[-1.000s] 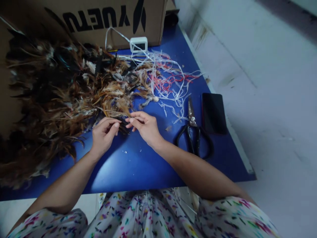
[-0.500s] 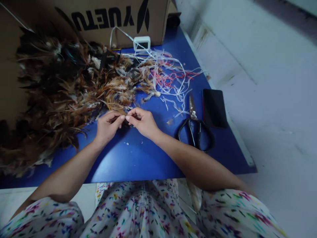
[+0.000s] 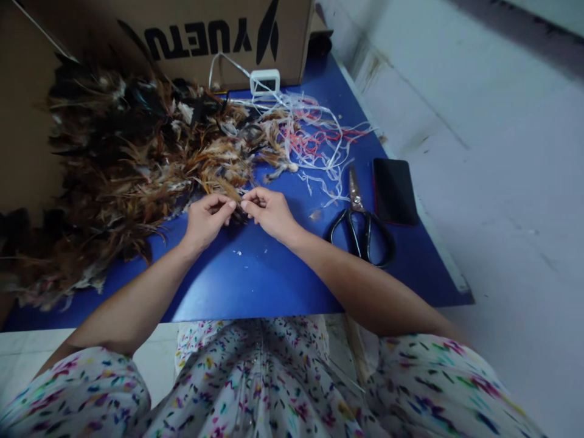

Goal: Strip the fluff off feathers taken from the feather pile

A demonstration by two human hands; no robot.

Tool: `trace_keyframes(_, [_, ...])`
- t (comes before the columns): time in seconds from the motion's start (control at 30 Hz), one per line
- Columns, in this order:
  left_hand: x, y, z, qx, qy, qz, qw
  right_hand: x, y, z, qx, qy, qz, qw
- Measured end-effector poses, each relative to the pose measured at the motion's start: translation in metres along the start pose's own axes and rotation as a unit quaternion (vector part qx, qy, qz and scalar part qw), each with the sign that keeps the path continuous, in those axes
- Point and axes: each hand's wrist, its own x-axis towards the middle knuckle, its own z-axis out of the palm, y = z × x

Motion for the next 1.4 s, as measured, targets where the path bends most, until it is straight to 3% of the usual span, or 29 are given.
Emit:
trace_keyframes(1.13, [0.0006,0.0029,-0.0006,0.080,-0.030,0.031,0.996,-0.0023,-0.0048,-0.0004,0.006,-0.019,0.010,1.000])
trace_keyframes(1.4, [0.0014,0.0006,0.0003,0.025,-0.034,-0.018,0.999,0.0003,-0.0004,-0.0016,-0.015,-0.001,0.005,1.000])
